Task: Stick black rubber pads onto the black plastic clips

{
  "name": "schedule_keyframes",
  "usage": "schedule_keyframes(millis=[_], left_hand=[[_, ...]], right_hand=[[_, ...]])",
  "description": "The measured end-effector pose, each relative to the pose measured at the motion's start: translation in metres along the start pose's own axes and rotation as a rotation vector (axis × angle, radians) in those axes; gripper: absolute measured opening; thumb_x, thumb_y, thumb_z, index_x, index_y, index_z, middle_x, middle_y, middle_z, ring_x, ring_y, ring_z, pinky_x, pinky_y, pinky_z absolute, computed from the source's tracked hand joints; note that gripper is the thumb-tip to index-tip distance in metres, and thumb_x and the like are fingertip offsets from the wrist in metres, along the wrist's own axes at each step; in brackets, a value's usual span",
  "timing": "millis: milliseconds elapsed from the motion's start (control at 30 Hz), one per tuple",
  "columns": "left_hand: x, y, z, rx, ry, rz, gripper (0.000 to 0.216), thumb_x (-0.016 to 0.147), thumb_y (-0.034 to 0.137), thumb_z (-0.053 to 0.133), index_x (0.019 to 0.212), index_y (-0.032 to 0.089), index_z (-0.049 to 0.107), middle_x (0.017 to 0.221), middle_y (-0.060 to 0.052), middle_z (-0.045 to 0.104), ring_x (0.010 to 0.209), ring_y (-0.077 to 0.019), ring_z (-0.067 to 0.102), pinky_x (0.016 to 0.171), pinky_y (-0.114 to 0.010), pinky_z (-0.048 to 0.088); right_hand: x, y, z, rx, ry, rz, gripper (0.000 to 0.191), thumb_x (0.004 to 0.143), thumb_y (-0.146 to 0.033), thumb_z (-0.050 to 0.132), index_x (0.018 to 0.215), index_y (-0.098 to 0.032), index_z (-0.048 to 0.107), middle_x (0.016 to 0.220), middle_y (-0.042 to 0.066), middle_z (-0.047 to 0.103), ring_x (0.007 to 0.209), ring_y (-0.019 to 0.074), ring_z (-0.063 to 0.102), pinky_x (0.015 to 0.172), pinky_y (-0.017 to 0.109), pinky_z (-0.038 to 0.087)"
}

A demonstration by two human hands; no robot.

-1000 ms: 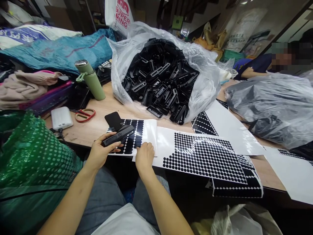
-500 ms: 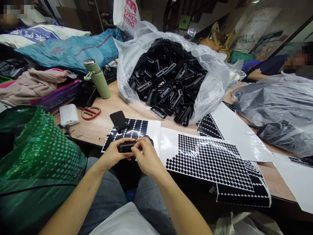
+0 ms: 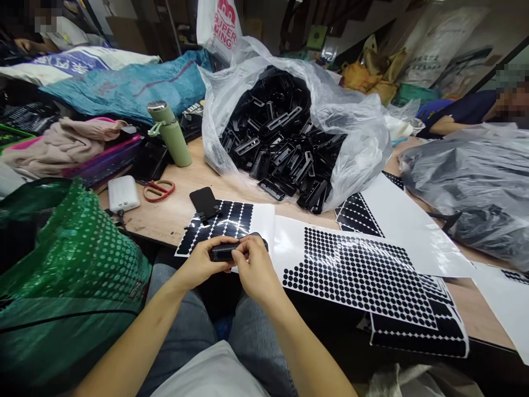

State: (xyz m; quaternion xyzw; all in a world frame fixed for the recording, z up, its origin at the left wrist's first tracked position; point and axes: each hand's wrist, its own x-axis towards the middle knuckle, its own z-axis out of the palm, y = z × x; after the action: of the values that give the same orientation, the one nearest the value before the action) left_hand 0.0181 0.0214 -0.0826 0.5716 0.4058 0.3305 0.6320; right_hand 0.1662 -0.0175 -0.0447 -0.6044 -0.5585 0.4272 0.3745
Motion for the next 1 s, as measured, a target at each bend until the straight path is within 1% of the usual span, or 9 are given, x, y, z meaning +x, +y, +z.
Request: schedule_keyframes(millis=[333,467,567,633,700,800,867,933,1000], left_hand=[[-0.002,0.001,0.005,-0.002,0.004,-0.015,0.043,0.062,0.023,0.072,0.103,0.017,0.060,0.093,-0.004,0.061,0.082,-0.0193,0.059,0.063,-0.028,0.054],[-0.002,0.002,0.008,-0.008,0.013,-0.032,0.043,0.062,0.024,0.072,0.103,0.017,0.060,0.096,-0.005,0.061,0.081,-0.0199,0.061,0.062,-0.029,0.055],[-0.002,0.002,0.010,0.001,0.027,-0.047,0.043,0.063,0.027,0.072,0.103,0.017,0.060,0.093,-0.005,0.062,0.078,-0.0193,0.062,0.061,-0.029,0.055],[-0.001,0.001,0.011,0.008,0.040,-0.072,0.045,0.062,0.028,0.073,0.105,0.017,0.060,0.087,-0.004,0.063,0.073,-0.0178,0.062,0.059,-0.029,0.055],[0.001,0.000,0.011,-0.001,0.035,-0.096,0.047,0.062,0.027,0.073,0.106,0.016,0.059,0.081,-0.003,0.063,0.070,-0.0167,0.062,0.059,-0.029,0.055],[0.004,-0.002,0.012,-0.011,0.007,-0.105,0.049,0.062,0.027,0.074,0.108,0.016,0.058,0.077,-0.002,0.063,0.071,-0.0172,0.062,0.060,-0.030,0.056],[0.007,-0.002,0.014,-0.013,-0.011,-0.102,0.050,0.062,0.028,0.074,0.108,0.016,0.058,0.078,-0.002,0.063,0.073,-0.0182,0.063,0.061,-0.031,0.056],[0.009,-0.002,0.017,-0.020,-0.027,-0.101,0.050,0.061,0.028,0.075,0.108,0.016,0.058,0.081,-0.003,0.062,0.074,-0.0188,0.063,0.062,-0.031,0.057],[0.011,-0.002,0.020,-0.024,-0.036,-0.097,0.050,0.061,0.028,0.075,0.107,0.016,0.059,0.085,-0.003,0.062,0.075,-0.0186,0.063,0.061,-0.031,0.057]], right_hand=[[-0.004,0.002,0.002,-0.048,0.086,-0.013,0.012,0.080,-0.021,0.047,0.068,-0.020,0.048,0.101,0.005,0.050,0.084,0.0169,0.050,0.075,0.034,0.041],[-0.006,0.005,0.011,-0.063,0.121,-0.039,0.013,0.081,-0.022,0.046,0.068,-0.020,0.048,0.101,0.006,0.050,0.088,0.0180,0.050,0.078,0.035,0.041],[-0.005,0.017,0.012,-0.096,0.266,-0.097,0.007,0.080,-0.027,0.051,0.077,-0.021,0.049,0.102,0.007,0.050,0.089,0.0186,0.050,0.079,0.035,0.041],[-0.002,0.034,-0.001,-0.139,0.399,-0.070,0.020,0.076,-0.035,0.057,0.087,-0.021,0.048,0.101,0.007,0.050,0.083,0.0183,0.050,0.074,0.033,0.042],[-0.001,0.056,-0.026,-0.230,0.465,0.038,0.026,0.077,-0.040,0.055,0.091,-0.020,0.047,0.093,0.006,0.053,0.074,0.0176,0.050,0.068,0.033,0.041],[-0.005,0.090,-0.069,-0.472,0.396,0.216,0.015,0.080,-0.033,0.049,0.075,-0.019,0.050,0.078,0.005,0.054,0.068,0.0185,0.050,0.066,0.033,0.038],[-0.010,0.106,-0.089,-0.566,0.317,0.270,0.012,0.078,-0.027,0.049,0.070,-0.019,0.051,0.076,0.005,0.053,0.068,0.0188,0.050,0.064,0.032,0.037],[-0.014,0.114,-0.097,-0.578,0.270,0.262,0.011,0.077,-0.025,0.049,0.067,-0.019,0.050,0.076,0.005,0.052,0.069,0.0187,0.050,0.064,0.031,0.037],[-0.017,0.110,-0.098,-0.553,0.270,0.232,0.013,0.076,-0.024,0.050,0.064,-0.020,0.048,0.073,0.004,0.052,0.070,0.0187,0.050,0.065,0.032,0.037]])
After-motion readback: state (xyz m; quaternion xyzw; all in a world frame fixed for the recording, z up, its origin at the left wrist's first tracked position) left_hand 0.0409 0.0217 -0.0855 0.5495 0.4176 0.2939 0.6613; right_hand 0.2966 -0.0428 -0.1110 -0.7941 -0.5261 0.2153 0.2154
